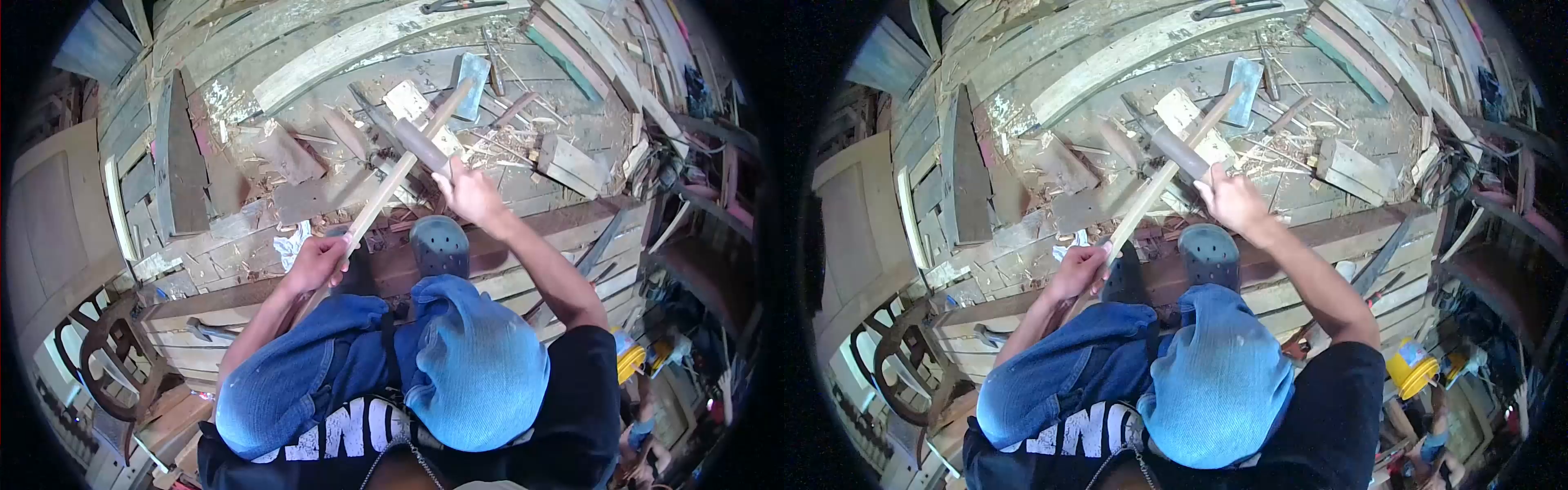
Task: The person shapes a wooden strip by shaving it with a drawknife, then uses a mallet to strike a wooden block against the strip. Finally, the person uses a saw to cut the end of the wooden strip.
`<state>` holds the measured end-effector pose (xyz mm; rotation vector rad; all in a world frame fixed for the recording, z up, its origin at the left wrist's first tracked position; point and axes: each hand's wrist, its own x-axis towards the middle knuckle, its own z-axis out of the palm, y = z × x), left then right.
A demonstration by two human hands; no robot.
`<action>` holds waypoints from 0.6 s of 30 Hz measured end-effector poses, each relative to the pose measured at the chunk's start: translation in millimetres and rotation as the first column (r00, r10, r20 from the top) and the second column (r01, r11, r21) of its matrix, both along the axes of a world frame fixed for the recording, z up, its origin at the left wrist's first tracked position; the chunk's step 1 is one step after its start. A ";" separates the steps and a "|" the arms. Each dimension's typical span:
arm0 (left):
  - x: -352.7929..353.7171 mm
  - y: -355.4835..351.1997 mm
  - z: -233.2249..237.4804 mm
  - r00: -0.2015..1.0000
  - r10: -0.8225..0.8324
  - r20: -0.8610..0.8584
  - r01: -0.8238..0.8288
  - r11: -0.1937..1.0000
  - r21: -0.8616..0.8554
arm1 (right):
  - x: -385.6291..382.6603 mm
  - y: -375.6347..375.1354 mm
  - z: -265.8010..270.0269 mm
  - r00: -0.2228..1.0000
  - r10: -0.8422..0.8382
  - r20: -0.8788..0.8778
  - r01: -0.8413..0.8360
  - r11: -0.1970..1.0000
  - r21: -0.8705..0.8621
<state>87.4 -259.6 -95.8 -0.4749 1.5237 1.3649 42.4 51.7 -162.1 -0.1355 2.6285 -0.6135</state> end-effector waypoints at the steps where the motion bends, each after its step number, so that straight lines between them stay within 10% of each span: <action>1: -0.9 -0.4 1.8 1.000 0.012 -0.008 -0.012 1.000 -0.005 | -9.2 9.0 -10.1 1.000 -0.008 -0.003 0.008 1.000 0.005; 4: 0.3 2.9 2.1 0.998 0.054 0.027 -0.054 0.998 -0.016 | -70.2 59.9 -52.2 0.890 -0.452 0.065 0.443 0.889 0.117; 8: 3.1 2.1 4.9 0.998 0.058 0.020 -0.058 0.998 -0.036 | -40.5 25.0 -5.2 0.996 -0.031 0.080 0.023 0.995 0.095; 11: -0.5 4.4 11.5 1.000 -0.005 0.018 0.007 0.996 -0.085 | -84.6 50.9 -37.5 0.933 -0.355 -0.054 0.359 0.920 0.155; 15: 7.4 3.3 4.2 1.000 0.017 -0.019 -0.018 0.997 -0.079 | -61.8 29.2 -20.7 0.987 -0.101 0.129 0.084 0.988 0.132; 18: 5.6 6.3 8.9 1.000 0.027 -0.011 -0.028 0.998 -0.061 | -94.7 61.9 -54.2 0.946 -0.324 -0.032 0.325 0.931 0.164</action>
